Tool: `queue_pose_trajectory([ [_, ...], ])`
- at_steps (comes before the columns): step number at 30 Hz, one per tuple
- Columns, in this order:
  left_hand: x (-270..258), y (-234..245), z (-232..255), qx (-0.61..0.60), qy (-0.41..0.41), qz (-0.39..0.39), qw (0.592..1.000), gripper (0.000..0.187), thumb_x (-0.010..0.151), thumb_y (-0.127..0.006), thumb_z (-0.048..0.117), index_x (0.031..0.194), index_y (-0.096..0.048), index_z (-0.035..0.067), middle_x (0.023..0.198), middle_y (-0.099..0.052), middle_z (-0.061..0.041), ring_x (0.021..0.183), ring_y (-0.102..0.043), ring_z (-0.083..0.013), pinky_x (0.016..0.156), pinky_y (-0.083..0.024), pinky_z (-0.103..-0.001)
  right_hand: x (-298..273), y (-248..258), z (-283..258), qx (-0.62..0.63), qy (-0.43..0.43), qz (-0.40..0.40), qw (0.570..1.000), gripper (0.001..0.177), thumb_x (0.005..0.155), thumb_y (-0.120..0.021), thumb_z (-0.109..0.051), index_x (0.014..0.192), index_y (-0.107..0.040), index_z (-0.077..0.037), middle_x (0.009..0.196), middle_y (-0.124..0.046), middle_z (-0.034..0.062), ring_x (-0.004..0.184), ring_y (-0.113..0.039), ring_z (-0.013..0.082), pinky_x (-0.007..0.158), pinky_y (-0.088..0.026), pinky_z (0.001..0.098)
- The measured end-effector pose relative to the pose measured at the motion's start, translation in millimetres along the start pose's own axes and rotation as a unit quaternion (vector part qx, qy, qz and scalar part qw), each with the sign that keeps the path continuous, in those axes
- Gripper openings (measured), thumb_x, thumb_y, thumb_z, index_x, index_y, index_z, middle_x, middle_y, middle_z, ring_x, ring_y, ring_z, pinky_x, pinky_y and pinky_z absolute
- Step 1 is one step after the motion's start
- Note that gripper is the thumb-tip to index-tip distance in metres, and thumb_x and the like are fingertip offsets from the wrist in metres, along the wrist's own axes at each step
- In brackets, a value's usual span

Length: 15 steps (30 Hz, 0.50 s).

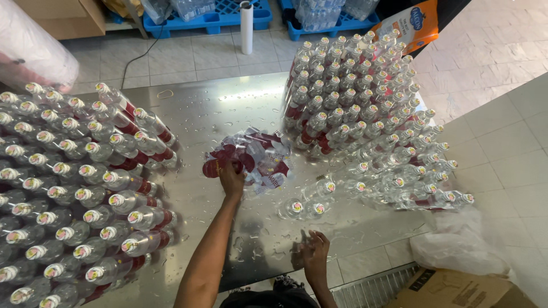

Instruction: The person stands at a stainless steel table and applies red circular labels to the caps of clear plastic bottles. They pick up a bottle, place a label on the cap, smooth it down, and then set the bottle aside on the table. The process is repeated continuously with bottles from a large stack.

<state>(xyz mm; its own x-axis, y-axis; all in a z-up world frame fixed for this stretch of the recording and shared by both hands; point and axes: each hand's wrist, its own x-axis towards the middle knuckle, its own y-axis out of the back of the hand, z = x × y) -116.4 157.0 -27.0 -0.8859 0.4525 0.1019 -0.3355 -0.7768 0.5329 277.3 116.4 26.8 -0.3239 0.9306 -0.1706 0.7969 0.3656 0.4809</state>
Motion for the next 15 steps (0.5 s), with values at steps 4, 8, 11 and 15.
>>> queue_pose_trajectory([
  [4, -4.0, -14.8, 28.4, -0.017, 0.018, 0.007, 1.000, 0.030, 0.079, -0.092, -0.003, 0.103, -0.078, 0.006, 0.105, -0.079, -0.012, 0.090, -0.075, -0.0286, 0.073, -0.061, -0.044, 6.5, 12.9, 2.5, -0.027, 0.018, -0.032, 0.999, 0.052, 0.102, -0.071, -0.024, 0.152, -0.062, -0.017, 0.157, -0.045, 0.0090, 0.139, -0.060, 0.0252, 0.109, -0.061, 0.0415],
  [8, -5.9, 12.9, 77.2, -0.146, 0.135, -0.042, 0.979, 0.029, 0.092, -0.086, 0.012, 0.119, -0.078, 0.008, 0.127, -0.072, -0.012, 0.118, -0.067, -0.0309, 0.099, -0.054, -0.047, 6.9, 18.2, -5.6, -0.021, 0.027, -0.099, 0.995, 0.046, 0.103, -0.067, -0.022, 0.149, -0.062, -0.018, 0.147, -0.053, 0.0054, 0.118, -0.069, 0.0204, 0.096, -0.065, 0.0362],
  [11, 8.7, 32.6, 87.4, -0.204, 0.113, -0.038, 0.972, 0.024, 0.097, -0.079, 0.014, 0.120, -0.078, 0.009, 0.123, -0.076, -0.011, 0.116, -0.072, -0.0282, 0.102, -0.057, -0.045, 12.7, 21.9, -20.8, -0.044, 0.007, -0.183, 0.982, 0.039, 0.102, -0.064, -0.025, 0.140, -0.068, -0.016, 0.131, -0.072, 0.0046, 0.114, -0.076, 0.0199, 0.095, -0.062, 0.0352],
  [15, -2.0, 98.8, 146.9, -0.257, -0.074, -0.016, 0.964, 0.006, 0.101, -0.075, 0.011, 0.105, -0.077, 0.015, 0.112, -0.083, -0.006, 0.110, -0.080, -0.0219, 0.095, -0.064, -0.033, 4.3, 29.5, -84.2, -0.017, -0.031, -0.313, 0.949, 0.038, 0.102, -0.069, -0.033, 0.136, -0.076, -0.018, 0.123, -0.085, 0.0012, 0.113, -0.079, 0.0163, 0.096, -0.063, 0.0320],
])
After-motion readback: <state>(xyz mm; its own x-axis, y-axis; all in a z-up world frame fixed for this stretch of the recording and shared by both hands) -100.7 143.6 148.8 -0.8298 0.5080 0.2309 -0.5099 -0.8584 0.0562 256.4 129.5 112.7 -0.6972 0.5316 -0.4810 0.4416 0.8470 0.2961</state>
